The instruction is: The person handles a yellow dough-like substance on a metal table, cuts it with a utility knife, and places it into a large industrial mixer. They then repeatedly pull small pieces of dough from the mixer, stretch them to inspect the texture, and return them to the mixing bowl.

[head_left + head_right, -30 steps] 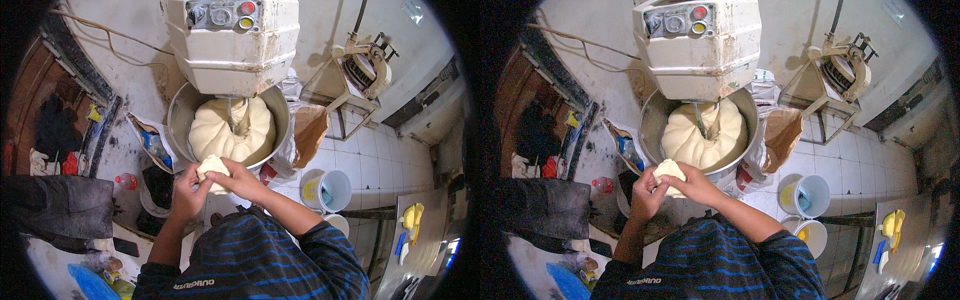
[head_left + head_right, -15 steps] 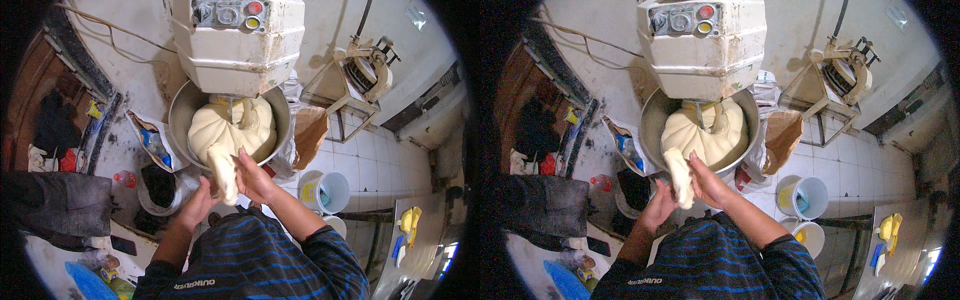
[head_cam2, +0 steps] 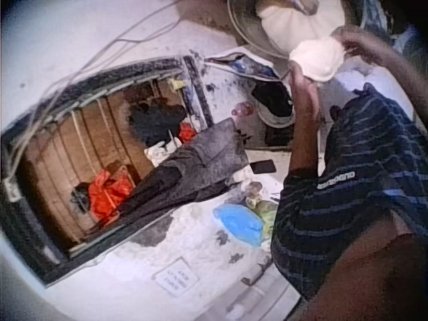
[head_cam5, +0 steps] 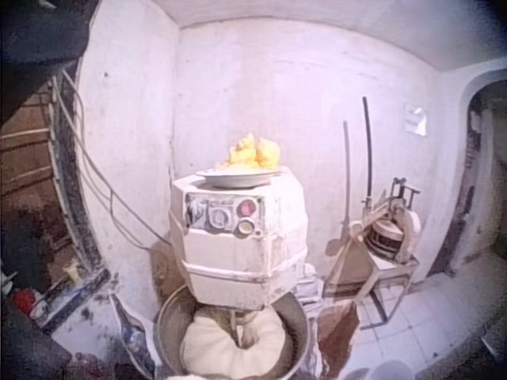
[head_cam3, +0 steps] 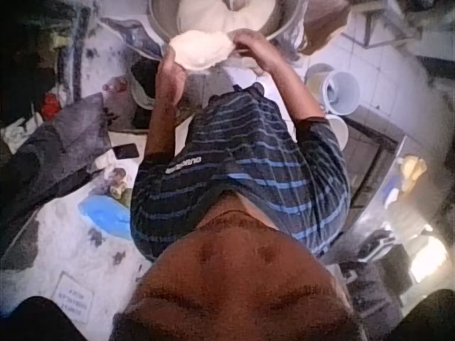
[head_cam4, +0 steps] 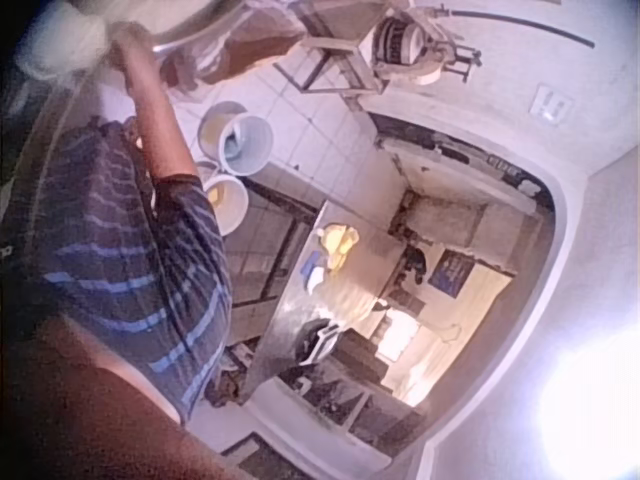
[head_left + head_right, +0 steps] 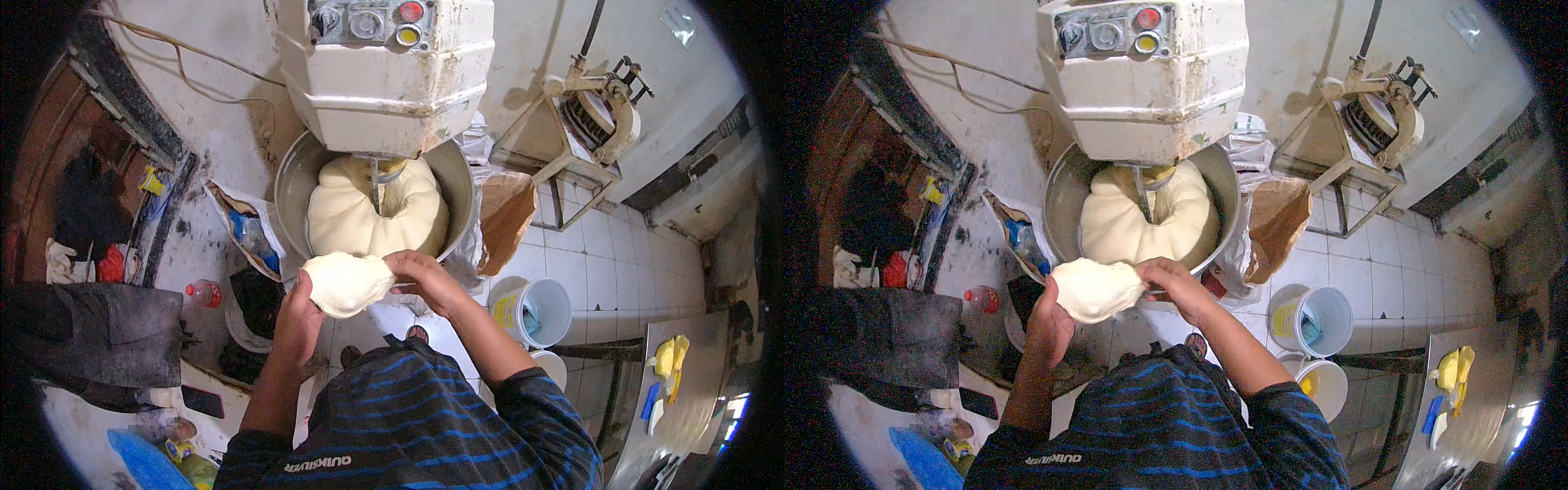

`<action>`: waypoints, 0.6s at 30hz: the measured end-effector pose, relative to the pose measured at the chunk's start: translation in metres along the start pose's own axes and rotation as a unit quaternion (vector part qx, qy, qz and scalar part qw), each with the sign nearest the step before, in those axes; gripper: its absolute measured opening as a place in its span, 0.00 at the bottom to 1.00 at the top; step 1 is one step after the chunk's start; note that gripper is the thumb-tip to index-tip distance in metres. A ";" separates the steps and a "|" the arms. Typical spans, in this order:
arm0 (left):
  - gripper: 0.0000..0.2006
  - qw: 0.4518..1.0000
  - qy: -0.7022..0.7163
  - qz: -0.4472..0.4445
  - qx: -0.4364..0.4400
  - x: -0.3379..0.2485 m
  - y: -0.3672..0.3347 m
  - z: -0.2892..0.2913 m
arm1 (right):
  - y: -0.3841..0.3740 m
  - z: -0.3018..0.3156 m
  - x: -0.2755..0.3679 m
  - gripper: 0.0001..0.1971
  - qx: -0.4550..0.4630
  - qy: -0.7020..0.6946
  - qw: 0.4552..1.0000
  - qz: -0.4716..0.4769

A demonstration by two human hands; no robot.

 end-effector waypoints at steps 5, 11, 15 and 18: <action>0.22 0.984 -0.173 0.038 0.015 0.006 0.008 0.006 | 0.007 -0.026 -0.008 0.36 0.083 -0.082 0.993 -0.021; 0.11 0.811 -0.568 -0.130 -0.056 0.017 0.006 0.032 | 0.012 -0.052 -0.022 0.21 0.126 0.002 0.991 0.037; 0.15 0.916 -0.389 -0.084 -0.047 0.032 0.009 0.069 | 0.009 -0.052 0.007 0.23 0.134 0.284 0.943 0.114; 0.18 0.973 -0.164 0.056 -0.154 0.041 0.032 0.114 | 0.008 -0.055 0.056 0.34 0.170 0.325 0.887 0.282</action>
Point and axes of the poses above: each hand's wrist, its own y-axis away from the middle knuckle, its own z-axis out of the back of the hand, x = y × z, the point moved 4 cm from there along -y, towards the middle knuckle, and after that the axes turned 13 degrees about z, right-handed, at the moved point
